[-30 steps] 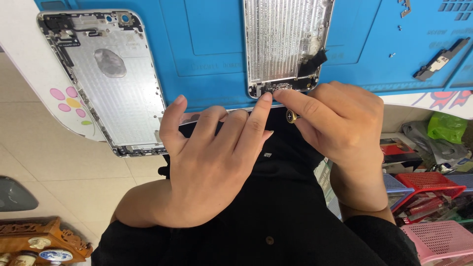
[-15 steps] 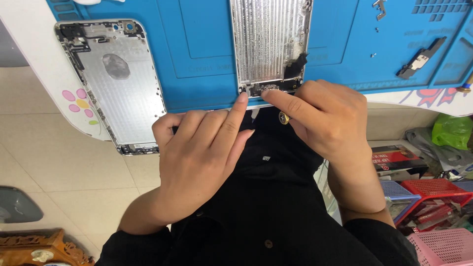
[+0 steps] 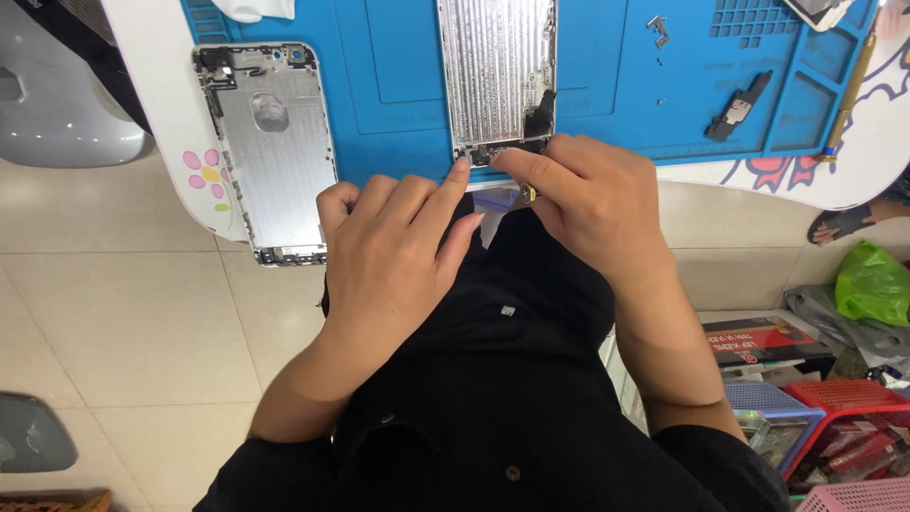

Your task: The person disassembles a smartphone at a repair bench. They hold the phone chassis, use a precision screwdriver to remove small screws, place screws and small components on the blue repair mat, and manipulate internal parts and brackets with their hands and the screwdriver.

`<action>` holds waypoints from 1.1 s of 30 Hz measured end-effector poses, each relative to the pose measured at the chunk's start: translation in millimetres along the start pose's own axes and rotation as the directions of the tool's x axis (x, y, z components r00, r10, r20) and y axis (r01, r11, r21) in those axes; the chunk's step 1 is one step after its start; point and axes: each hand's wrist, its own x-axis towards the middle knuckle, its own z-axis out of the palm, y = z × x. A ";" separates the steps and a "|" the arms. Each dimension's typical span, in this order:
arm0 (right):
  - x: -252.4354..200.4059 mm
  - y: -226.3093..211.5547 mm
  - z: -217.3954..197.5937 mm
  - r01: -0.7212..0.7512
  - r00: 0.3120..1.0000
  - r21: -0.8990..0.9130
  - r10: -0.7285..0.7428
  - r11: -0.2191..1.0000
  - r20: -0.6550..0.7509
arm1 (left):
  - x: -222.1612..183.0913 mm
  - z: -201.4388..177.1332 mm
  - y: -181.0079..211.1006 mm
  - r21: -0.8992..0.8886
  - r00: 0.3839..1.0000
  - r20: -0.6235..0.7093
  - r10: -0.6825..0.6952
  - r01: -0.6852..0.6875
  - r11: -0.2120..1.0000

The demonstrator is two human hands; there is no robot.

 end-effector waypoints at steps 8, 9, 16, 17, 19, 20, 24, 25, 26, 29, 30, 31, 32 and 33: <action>1.1 0.2 1.3 0.021 0.999 0.053 -0.019 0.998 -0.041 | -2.9 -0.6 5.1 -0.018 0.999 -0.048 -0.011 0.010 1.000; 1.0 -0.4 0.9 0.020 0.999 0.060 -0.017 0.998 -0.041 | -3.8 -0.8 5.6 -0.012 0.998 -0.056 -0.008 0.007 1.000; -1.4 0.3 3.3 0.046 0.996 0.088 -0.039 0.995 -0.078 | -8.4 0.4 6.1 0.004 0.998 -0.067 0.007 -0.006 1.000; -1.5 0.4 3.3 0.050 0.996 0.099 -0.042 0.994 -0.079 | -8.8 0.0 6.4 0.006 0.998 -0.064 0.004 -0.004 1.000; -2.4 -0.1 2.5 0.054 0.996 0.106 -0.046 0.993 -0.083 | -10.3 0.8 7.4 0.009 0.998 -0.064 0.005 -0.004 1.000; -2.1 -0.9 1.7 0.054 0.995 0.109 -0.045 0.993 -0.086 | -11.1 1.2 7.7 -0.001 0.998 -0.069 0.011 -0.011 1.000; -3.2 0.1 4.5 0.044 0.993 0.108 -0.031 0.993 -0.118 | -11.6 5.1 15.1 -0.098 0.992 -0.116 0.048 -0.059 0.993; -2.1 1.6 5.9 0.041 0.992 0.101 -0.028 0.994 -0.119 | -9.7 4.4 17.0 -0.102 0.992 -0.118 0.053 -0.065 0.993; -3.7 2.5 6.7 0.046 0.990 0.131 -0.028 0.990 -0.137 | -8.6 3.8 19.9 -0.133 0.992 -0.112 0.058 -0.073 0.988; -9.1 7.9 7.8 0.042 0.991 0.177 -0.018 0.983 -0.135 | -5.2 8.6 26.4 -0.188 0.992 -0.101 0.071 -0.090 0.978; -8.7 10.0 8.1 0.053 0.992 0.196 -0.029 0.979 -0.121 | -3.3 10.3 27.2 -0.199 0.991 -0.112 0.072 -0.094 0.976; -9.6 10.7 7.8 0.044 0.992 0.192 -0.021 0.980 -0.122 | -1.3 11.6 28.6 -0.204 0.991 -0.108 0.079 -0.100 0.974; -9.7 11.3 8.4 0.044 0.991 0.203 -0.017 0.978 -0.133 | 0.5 12.5 29.5 -0.217 0.991 -0.110 0.080 -0.102 0.971; -9.6 11.7 9.0 0.043 0.990 0.214 -0.012 0.976 -0.143 | 2.2 13.3 30.2 -0.230 0.991 -0.111 0.080 -0.104 0.968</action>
